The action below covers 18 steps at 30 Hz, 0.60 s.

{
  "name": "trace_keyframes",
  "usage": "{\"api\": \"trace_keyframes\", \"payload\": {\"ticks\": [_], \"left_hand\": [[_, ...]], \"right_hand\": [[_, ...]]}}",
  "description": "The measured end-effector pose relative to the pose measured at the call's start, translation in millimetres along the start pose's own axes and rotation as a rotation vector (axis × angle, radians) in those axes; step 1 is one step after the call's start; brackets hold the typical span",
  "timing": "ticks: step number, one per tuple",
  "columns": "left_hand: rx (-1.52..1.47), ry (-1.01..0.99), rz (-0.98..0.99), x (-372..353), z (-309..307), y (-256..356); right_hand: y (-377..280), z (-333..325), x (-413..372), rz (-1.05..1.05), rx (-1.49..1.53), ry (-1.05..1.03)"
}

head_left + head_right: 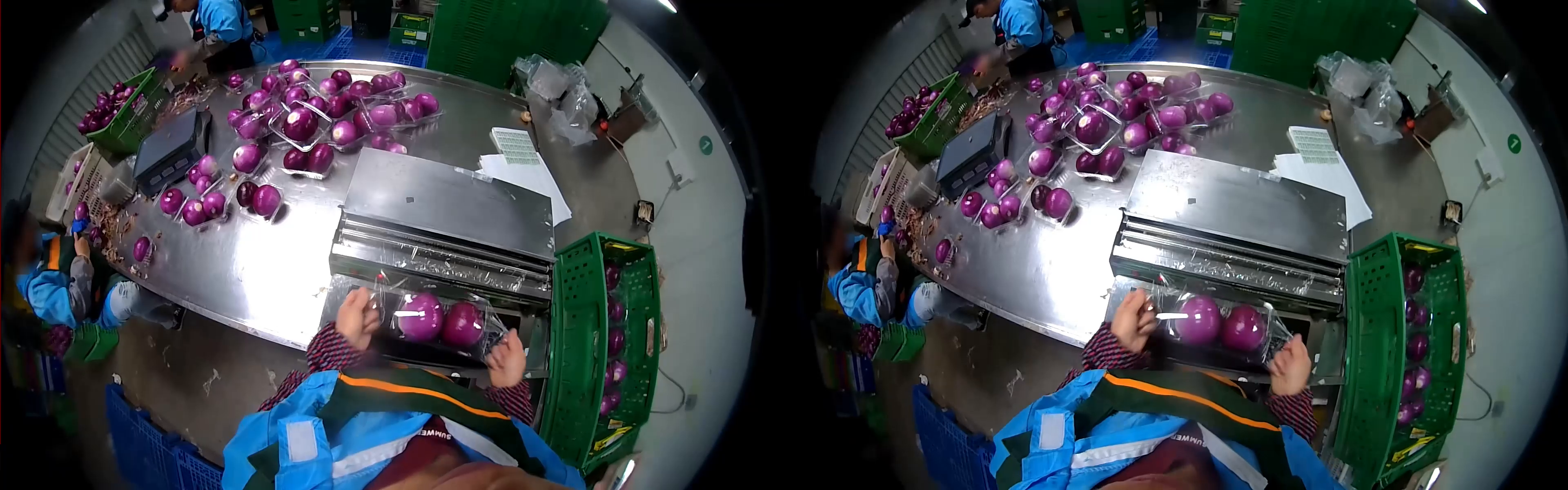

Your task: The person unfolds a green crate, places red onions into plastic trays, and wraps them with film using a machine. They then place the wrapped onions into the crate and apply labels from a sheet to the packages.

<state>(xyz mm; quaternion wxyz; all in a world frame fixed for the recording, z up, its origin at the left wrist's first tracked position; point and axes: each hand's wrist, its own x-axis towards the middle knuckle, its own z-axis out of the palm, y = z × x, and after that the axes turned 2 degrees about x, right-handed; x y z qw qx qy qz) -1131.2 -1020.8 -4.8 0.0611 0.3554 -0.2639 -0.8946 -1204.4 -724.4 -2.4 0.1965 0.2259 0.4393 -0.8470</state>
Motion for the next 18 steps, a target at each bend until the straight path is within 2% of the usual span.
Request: {"api": "trace_keyframes", "payload": {"ticks": [2, 3, 4, 5, 6, 7, 8, 10, 12, 13, 16, 17, 18], "left_hand": [[0.007, -0.05, -0.135, -14, -44, -2], [0.066, -0.163, -0.192, -26, -74, -5], [0.123, -0.277, -0.247, -37, -98, -13], [0.185, -0.134, -0.301, -43, -108, -26], [0.248, 0.009, -0.354, -47, -116, -37], [0.288, -0.16, -0.365, -39, -131, -52], [0.326, -0.331, -0.378, -30, -143, -64], [0.496, -0.238, -0.346, -24, -118, -95], [0.656, -0.362, -0.119, -22, -128, -115], [0.547, -0.367, -0.083, -21, -141, -130], [0.307, -0.24, -0.133, -49, -84, -105], [0.446, -0.305, -0.017, -41, -85, -109], [0.38, -0.447, -0.053, -39, -74, -99]], "right_hand": [[-10, -21, -23, 0.208, 0.173, -0.064], [-6, -40, -30, 0.351, 0.236, -0.133], [9, -66, -34, 0.332, 0.063, -0.224], [29, -84, -36, 0.335, -0.215, 0.005], [49, -102, -34, 0.308, -0.297, -0.036], [70, -118, -23, 0.335, -0.329, 0.039], [74, -104, -24, 0.372, -0.289, 0.069], [83, -92, -27, 0.42, -0.24, 0.076], [77, -88, -34, 0.449, -0.198, 0.056], [75, -84, -35, 0.453, -0.18, 0.039], [60, -72, -40, 0.448, -0.102, -0.043], [51, -69, -42, 0.432, -0.077, -0.083], [44, -64, -44, 0.423, -0.039, -0.129]]}}
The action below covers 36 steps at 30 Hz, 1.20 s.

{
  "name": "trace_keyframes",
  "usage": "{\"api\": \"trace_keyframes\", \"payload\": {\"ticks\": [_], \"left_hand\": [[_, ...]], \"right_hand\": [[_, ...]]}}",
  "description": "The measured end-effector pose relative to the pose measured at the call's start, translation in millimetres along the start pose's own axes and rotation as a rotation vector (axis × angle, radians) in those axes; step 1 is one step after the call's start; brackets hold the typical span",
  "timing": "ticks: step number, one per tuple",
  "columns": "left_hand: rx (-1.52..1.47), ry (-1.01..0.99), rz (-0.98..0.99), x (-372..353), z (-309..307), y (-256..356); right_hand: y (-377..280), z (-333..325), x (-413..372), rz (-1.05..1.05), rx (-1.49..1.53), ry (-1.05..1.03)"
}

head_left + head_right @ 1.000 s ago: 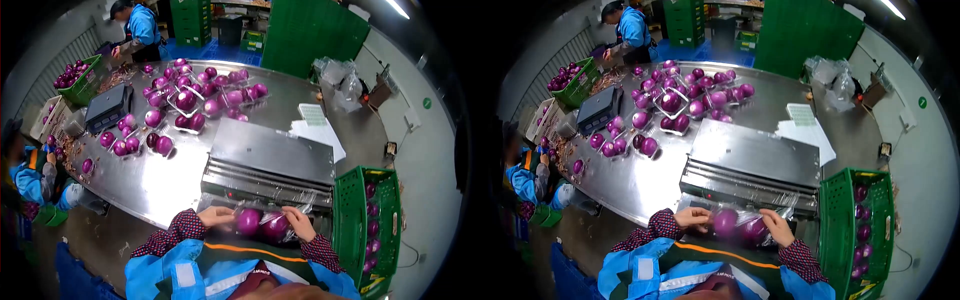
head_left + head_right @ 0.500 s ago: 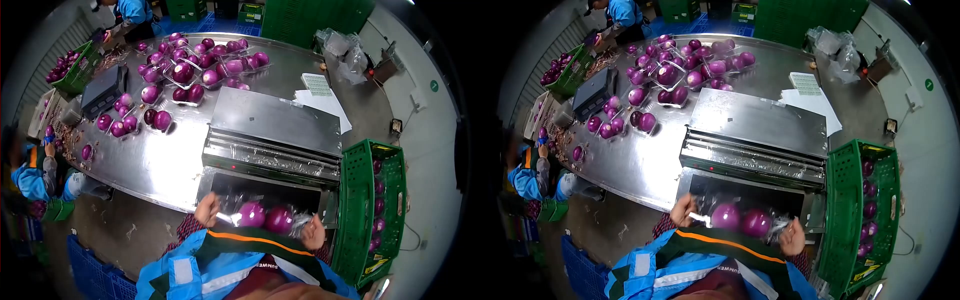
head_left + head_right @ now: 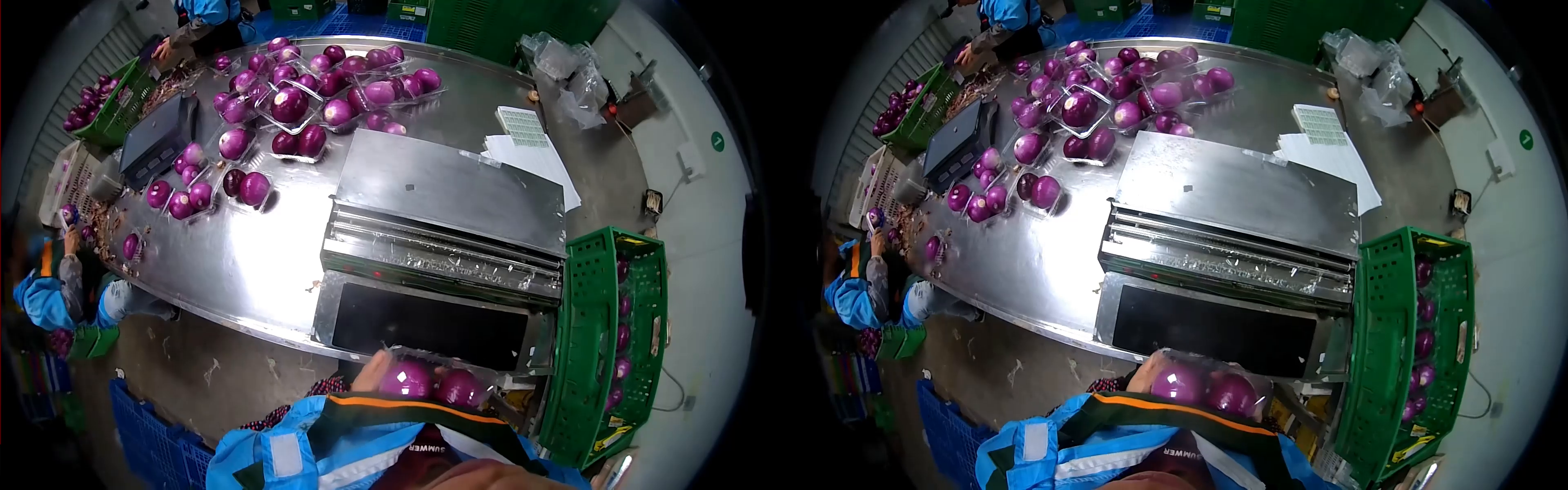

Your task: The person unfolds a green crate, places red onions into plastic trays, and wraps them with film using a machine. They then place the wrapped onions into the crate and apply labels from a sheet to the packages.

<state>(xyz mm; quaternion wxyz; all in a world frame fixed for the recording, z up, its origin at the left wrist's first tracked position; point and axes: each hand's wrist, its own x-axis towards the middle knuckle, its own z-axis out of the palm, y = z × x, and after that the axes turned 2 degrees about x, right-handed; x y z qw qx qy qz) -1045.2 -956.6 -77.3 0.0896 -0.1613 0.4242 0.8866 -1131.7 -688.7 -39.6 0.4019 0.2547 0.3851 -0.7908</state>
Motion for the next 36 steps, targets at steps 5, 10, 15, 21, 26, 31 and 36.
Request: {"api": "trace_keyframes", "payload": {"ticks": [5, 10, 15, 21, 26, 31, 36], "left_hand": [[-0.392, -0.179, -0.204, 36, 76, 83], [-0.348, -0.357, -0.174, 108, 166, 102], [0.341, -0.77, 0.233, 152, 288, 70], [1.04, -0.669, 0.55, 154, 201, 27], [1.209, -0.255, 0.551, 126, 143, 53], [1.351, 0.312, 0.823, 91, 110, 103], [0.858, 1.071, 0.691, 82, -10, 155]], "right_hand": [[-32, 20, -9, -0.307, -0.063, -0.411], [-109, 57, -46, -0.598, 0.078, -0.119], [-271, -2, -98, -1.137, -0.141, 0.003], [-383, -138, -61, -1.146, 0.26, 0.286], [-383, -196, 107, -0.868, 0.325, 0.756], [-375, -199, 178, -0.505, -0.106, 0.466], [-379, -142, 135, -0.132, -0.324, 0.138]]}}
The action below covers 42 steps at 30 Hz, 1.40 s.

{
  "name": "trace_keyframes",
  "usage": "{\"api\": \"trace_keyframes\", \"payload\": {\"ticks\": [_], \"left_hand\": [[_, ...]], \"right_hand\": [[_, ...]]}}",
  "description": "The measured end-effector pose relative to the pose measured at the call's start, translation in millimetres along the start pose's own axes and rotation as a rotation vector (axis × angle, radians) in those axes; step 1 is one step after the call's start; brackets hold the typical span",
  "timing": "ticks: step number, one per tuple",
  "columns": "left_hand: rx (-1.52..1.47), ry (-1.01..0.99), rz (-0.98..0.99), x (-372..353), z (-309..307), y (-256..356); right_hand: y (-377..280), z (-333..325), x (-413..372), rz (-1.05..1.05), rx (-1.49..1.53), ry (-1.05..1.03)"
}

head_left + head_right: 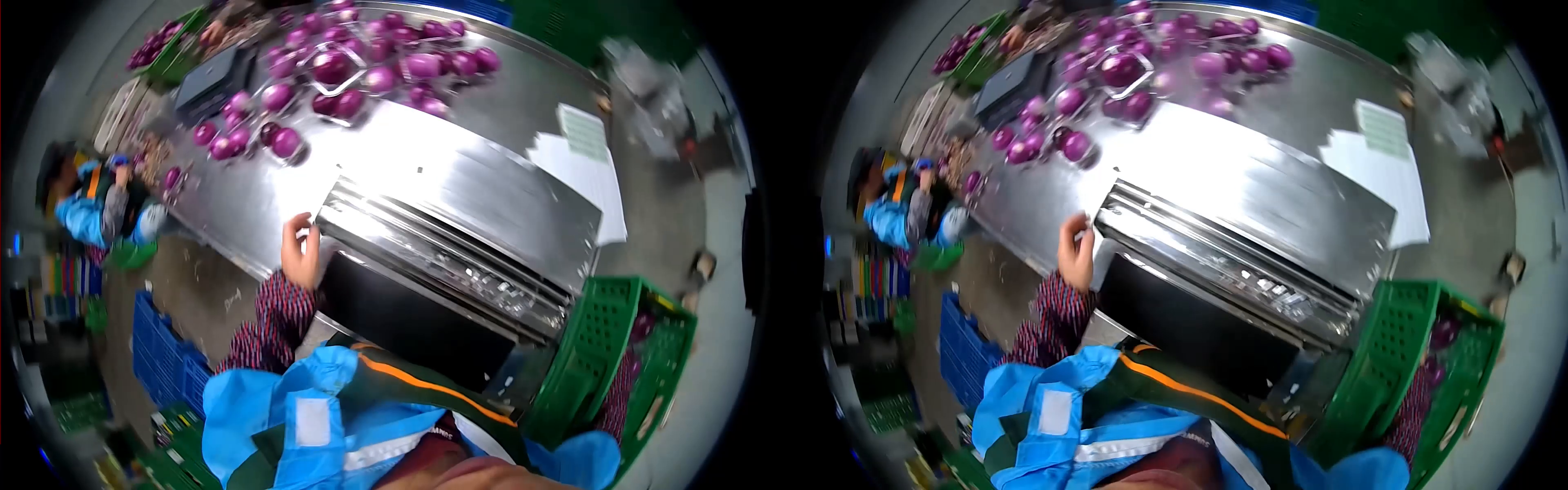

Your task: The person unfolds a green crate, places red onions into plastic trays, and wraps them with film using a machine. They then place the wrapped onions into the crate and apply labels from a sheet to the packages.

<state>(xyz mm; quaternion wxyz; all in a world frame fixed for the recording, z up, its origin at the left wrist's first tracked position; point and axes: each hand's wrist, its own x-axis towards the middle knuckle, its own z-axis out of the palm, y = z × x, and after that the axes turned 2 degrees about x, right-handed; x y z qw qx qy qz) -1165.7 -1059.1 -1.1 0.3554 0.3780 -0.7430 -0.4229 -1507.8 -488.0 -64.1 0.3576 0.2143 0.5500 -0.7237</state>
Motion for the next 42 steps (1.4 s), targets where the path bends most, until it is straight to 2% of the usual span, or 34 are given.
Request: {"api": "trace_keyframes", "payload": {"ticks": [1, 3, 5, 6, 8, 9, 10, 11, 13, 16, 20, 22, 23, 24, 25, 26, 27, 29, 30, 32, 33, 36, 38, 39, 42], "left_hand": [[0.047, 0.066, -0.014, 28, -11, -39], [0.252, 0.28, -0.194, 86, -38, -122], [0.447, 0.467, -0.305, 139, -65, -204], [0.527, 0.524, -0.329, 166, -73, -226], [0.567, 0.436, -0.394, 216, -81, -225], [0.523, 0.374, -0.326, 243, -83, -240], [0.51, 0.205, -0.418, 265, -84, -225], [0.519, 0.068, -0.443, 287, -84, -229], [0.518, -0.167, -0.442, 318, -81, -257], [0.427, -0.392, -0.442, 333, -87, -294], [0.187, -0.53, -0.449, 314, -102, -346], [-0.002, -0.556, -0.322, 297, -100, -403], [-0.125, -0.57, -0.1, 291, -88, -464], [-0.379, -0.437, -0.647, 275, -100, -371], [-0.668, -0.037, -1.133, 257, -117, -256], [-0.643, -0.079, -1.072, 242, -125, -228], [-0.906, -0.235, -1.203, 240, -132, -245], [-1.086, -0.291, -1.203, 223, -144, -247], [-1.004, -0.188, -1.081, 207, -145, -228], [-1.032, -0.11, -1.012, 198, -155, -201], [-1.006, -0.11, -0.978, 198, -161, -181], [-1.03, -0.171, -0.809, 203, -168, -132], [-1.087, -0.303, -0.684, 204, -159, -79], [-1.061, -0.331, -0.645, 203, -146, -55], [-1.011, -0.494, -0.565, 190, -90, 5]], "right_hand": [[-8, 3, -18, 0.046, -0.024, -0.059], [-29, 0, -57, 0.043, -0.088, -0.077], [-42, -16, -89, -0.247, -0.284, 0.19], [-37, 42, -116, -0.405, -0.219, 0.507], [-33, 79, -145, -0.543, -0.395, 0.63], [-27, 90, -150, -0.569, -0.414, 0.605], [-17, 98, -151, -0.602, -0.423, 0.587], [-7, 107, -153, -0.642, -0.424, 0.577], [16, 165, -154, -0.707, -0.45, 0.555], [28, 252, -149, -0.728, -0.547, 0.429], [31, 356, -123, -0.811, -0.733, 0.177], [47, 409, -111, -0.856, -0.859, 0.081], [57, 433, -106, -0.881, -0.934, 0.012], [69, 456, -102, -0.903, -1.008, -0.059], [82, 480, -101, -0.936, -1.06, -0.113], [94, 503, -100, -0.969, -1.113, -0.169], [103, 522, -99, -1.037, -1.178, -0.255], [117, 557, -101, -1.125, -1.276, -0.421], [122, 571, -103, -1.147, -1.311, -0.499], [132, 589, -101, -1.065, -1.23, -0.595], [133, 597, -108, -0.954, -1.176, -0.655], [144, 613, -93, -0.789, -0.935, -0.745], [141, 629, -90, -0.428, -0.648, -0.753], [138, 634, -88, -0.262, -0.539, -0.702], [123, 620, -49, -0.014, -0.073, -0.557]]}}
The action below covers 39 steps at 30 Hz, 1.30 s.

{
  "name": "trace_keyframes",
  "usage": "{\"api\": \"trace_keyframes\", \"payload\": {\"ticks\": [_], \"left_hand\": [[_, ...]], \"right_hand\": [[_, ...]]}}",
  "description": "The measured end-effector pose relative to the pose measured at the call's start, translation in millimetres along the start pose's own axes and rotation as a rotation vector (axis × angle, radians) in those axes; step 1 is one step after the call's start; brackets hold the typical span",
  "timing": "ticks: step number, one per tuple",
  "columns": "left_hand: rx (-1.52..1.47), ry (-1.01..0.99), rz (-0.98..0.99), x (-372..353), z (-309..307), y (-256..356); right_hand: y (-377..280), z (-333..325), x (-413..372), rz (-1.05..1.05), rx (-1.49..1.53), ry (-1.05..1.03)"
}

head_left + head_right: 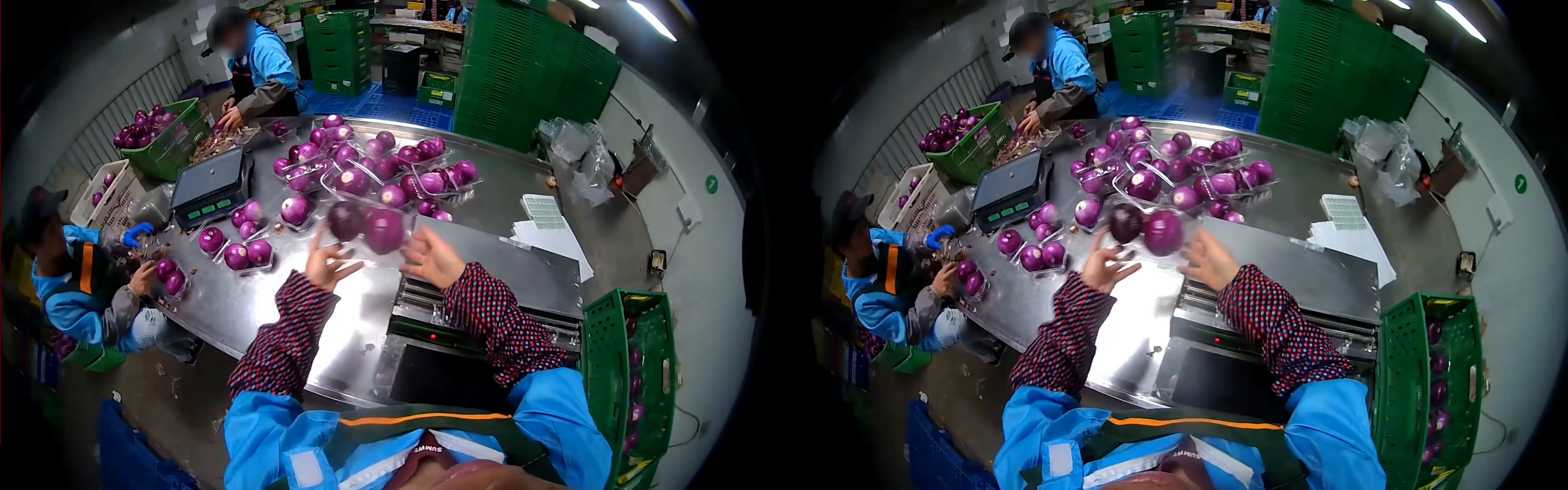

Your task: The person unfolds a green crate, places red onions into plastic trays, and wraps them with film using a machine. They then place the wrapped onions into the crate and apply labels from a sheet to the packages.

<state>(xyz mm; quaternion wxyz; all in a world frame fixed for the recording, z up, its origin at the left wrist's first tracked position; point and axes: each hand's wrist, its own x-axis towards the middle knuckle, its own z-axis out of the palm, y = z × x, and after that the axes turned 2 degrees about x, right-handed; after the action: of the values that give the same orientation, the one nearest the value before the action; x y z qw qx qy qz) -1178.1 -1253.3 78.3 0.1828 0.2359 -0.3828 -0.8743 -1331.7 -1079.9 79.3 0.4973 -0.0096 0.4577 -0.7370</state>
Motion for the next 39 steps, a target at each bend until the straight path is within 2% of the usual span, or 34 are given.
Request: {"api": "trace_keyframes", "payload": {"ticks": [2, 4, 6, 8, 9, 10, 13, 14, 15, 16, 17, 18, 19, 20, 21, 22, 24, 25, 26, 27, 28, 30, 32, 34, 36, 37, 38, 39], "left_hand": [[0.02, -0.036, -0.065, 2, 59, -27], [-0.009, -0.137, -0.188, 32, 85, -72], [0.285, -0.143, -0.235, 51, 117, -112], [0.586, -0.325, -0.246, 79, 120, -163], [0.941, -0.317, -0.003, 67, 131, -167], [1.032, -0.343, 0.103, 60, 136, -176], [1.608, -0.422, 0.219, 21, 170, -157], [1.584, -0.459, 0.319, 21, 166, -167], [1.603, -0.52, 0.335, 13, 163, -160], [1.651, -0.461, 0.606, 4, 150, -163], [1.715, -0.236, 1.013, -10, 134, -166], [1.76, -0.178, 1.031, -27, 127, -149], [1.879, -0.067, 1.047, -41, 122, -139], [2.05, -0.053, 0.931, -50, 114, -136], [2.117, -0.081, 0.795, -51, 110, -141], [2.173, -0.106, 0.651, -54, 110, -149], [2.249, -0.142, 0.482, -51, 127, -159], [2.163, -0.184, 0.473, -41, 123, -168], [2.075, -0.226, 0.465, -30, 117, -176], [1.856, -0.287, 0.409, -26, 117, -171], [1.682, -0.262, 0.371, -25, 113, -167], [1.312, -0.42, 0.028, -39, 103, -138], [0.853, -0.268, -0.352, -67, 90, -127], [-0.015, -0.632, -0.653, -96, 72, -125], [-0.339, -1.006, -0.738, -103, 102, -117], [-0.197, -1.132, -0.391, -96, 133, -96], [-0.191, -1.16, -0.034, -84, 168, -79], [-0.26, -0.875, -0.052, -66, 192, -68]], "right_hand": [[-17, -50, 0, -0.046, 0.0, -0.075], [-32, -82, -34, -0.131, -0.023, 0.177], [-43, -137, -60, -0.137, -0.04, 0.309], [-49, -171, -91, -0.154, -0.096, 0.481], [-54, -201, -99, -0.17, -0.173, 0.481], [-60, -218, -108, -0.184, -0.248, 0.477], [-70, -244, -148, -0.274, -0.645, 0.622], [-70, -257, -163, -0.321, -0.835, 0.661], [-63, -273, -181, -0.439, -1.138, 0.738], [-53, -287, -200, -0.56, -1.45, 0.808], [-49, -275, -222, -0.486, -1.694, 0.935], [-46, -261, -243, -0.401, -1.931, 1.061], [-37, -267, -250, -0.364, -1.972, 1.075], [-27, -270, -252, -0.316, -2.0, 1.085], [-18, -272, -247, -0.396, -2.03, 1.059], [-17, -257, -243, -0.336, -1.988, 0.932], [-9, -250, -224, -0.438, -2.017, 0.823], [-5, -253, -214, -0.426, -1.94, 0.755], [-4, -255, -209, -0.501, -1.901, 0.71], [-4, -257, -210, -0.546, -1.77, 0.679], [-4, -258, -213, -0.589, -1.638, 0.648], [-18, -244, -252, -0.069, -0.753, 0.497], [1, -265, -283, -0.013, -0.052, 0.343], [9, -252, -317, 0.18, 0.61, 0.119], [-13, -230, -340, 0.079, 0.655, -0.302], [-27, -248, -332, -0.159, 0.637, -0.588], [-56, -239, -325, -0.292, 0.731, -0.554], [-85, -231, -319, -0.427, 0.823, -0.525]]}}
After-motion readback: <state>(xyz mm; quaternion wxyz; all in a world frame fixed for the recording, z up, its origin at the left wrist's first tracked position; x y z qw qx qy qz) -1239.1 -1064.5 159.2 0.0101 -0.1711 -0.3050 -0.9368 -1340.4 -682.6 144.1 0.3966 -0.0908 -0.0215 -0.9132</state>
